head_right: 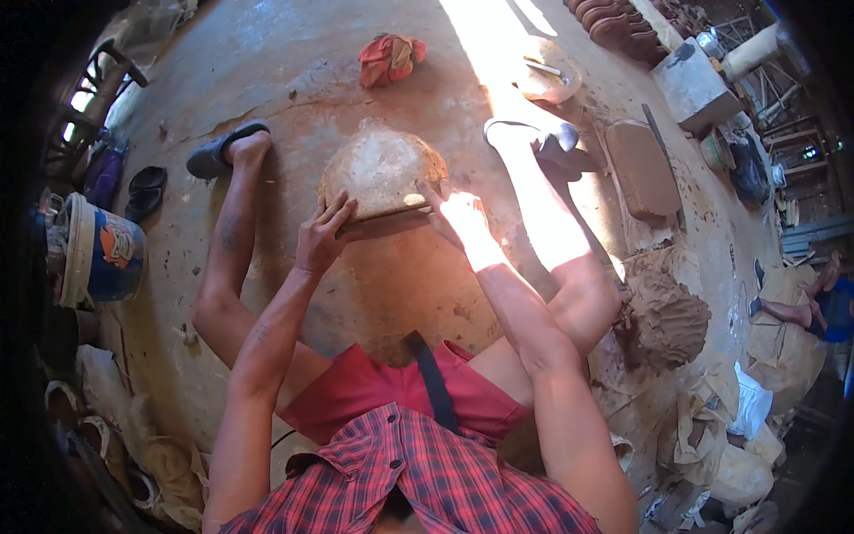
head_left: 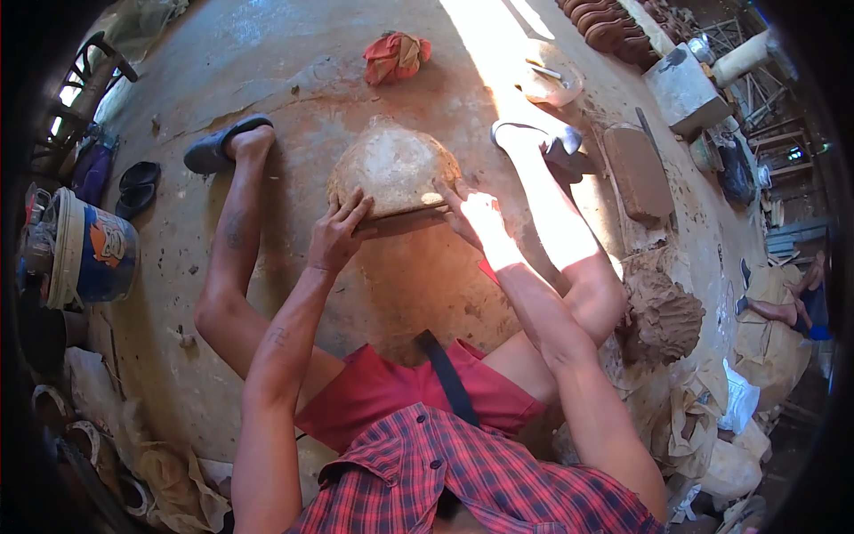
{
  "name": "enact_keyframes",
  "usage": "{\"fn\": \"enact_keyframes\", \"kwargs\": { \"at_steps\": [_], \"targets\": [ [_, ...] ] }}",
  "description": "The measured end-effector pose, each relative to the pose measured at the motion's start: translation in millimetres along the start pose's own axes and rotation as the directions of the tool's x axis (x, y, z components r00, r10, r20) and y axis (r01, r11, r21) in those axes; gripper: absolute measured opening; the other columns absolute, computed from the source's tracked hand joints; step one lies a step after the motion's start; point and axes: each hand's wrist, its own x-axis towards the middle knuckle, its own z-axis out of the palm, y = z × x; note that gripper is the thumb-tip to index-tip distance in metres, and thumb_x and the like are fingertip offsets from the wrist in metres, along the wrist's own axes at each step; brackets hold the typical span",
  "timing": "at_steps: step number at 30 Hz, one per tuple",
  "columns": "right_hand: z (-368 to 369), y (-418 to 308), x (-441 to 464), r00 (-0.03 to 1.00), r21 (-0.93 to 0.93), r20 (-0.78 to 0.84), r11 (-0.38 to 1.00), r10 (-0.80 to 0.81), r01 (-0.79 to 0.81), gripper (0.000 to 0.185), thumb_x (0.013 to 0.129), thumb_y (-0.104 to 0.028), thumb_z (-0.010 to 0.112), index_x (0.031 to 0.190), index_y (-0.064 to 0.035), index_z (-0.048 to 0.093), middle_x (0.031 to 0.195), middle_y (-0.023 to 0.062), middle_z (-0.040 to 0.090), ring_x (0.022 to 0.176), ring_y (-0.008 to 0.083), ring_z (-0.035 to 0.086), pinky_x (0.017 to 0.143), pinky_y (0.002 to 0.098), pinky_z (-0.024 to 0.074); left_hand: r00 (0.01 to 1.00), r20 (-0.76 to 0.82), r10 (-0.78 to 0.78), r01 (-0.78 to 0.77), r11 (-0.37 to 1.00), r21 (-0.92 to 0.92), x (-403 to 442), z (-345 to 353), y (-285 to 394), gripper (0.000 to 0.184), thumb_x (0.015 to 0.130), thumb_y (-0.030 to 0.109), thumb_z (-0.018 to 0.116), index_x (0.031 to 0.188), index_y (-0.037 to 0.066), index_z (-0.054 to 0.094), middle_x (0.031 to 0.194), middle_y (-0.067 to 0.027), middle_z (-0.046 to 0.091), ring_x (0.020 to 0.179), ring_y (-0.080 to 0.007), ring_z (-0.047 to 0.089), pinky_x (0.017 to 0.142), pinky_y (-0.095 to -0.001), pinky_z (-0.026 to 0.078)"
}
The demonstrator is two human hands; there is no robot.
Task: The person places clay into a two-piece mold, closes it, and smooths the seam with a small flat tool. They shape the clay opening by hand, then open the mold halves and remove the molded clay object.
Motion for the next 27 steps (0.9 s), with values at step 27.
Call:
{"fn": "enact_keyframes", "kwargs": {
  "at_steps": [27],
  "targets": [
    [-23.2, -25.3, 11.6, 0.982, -0.144, -0.029, 0.973, -0.187, 0.181, 0.071, 0.087, -0.035, 0.08, 0.15, -0.0127, 0.058, 0.151, 0.0227, 0.059, 0.103, 0.0381, 0.075, 0.09, 0.0496, 0.0616, 0.996, 0.075, 0.048, -0.058, 0.99, 0.131, 17.3, -7.5, 18.6, 0.064, 0.087, 0.038, 0.082, 0.146, 0.023, 0.064, 0.153, -0.0219, 0.058, 0.139, -0.0447, 0.057, 0.103, -0.0508, 0.058]
  ]
}}
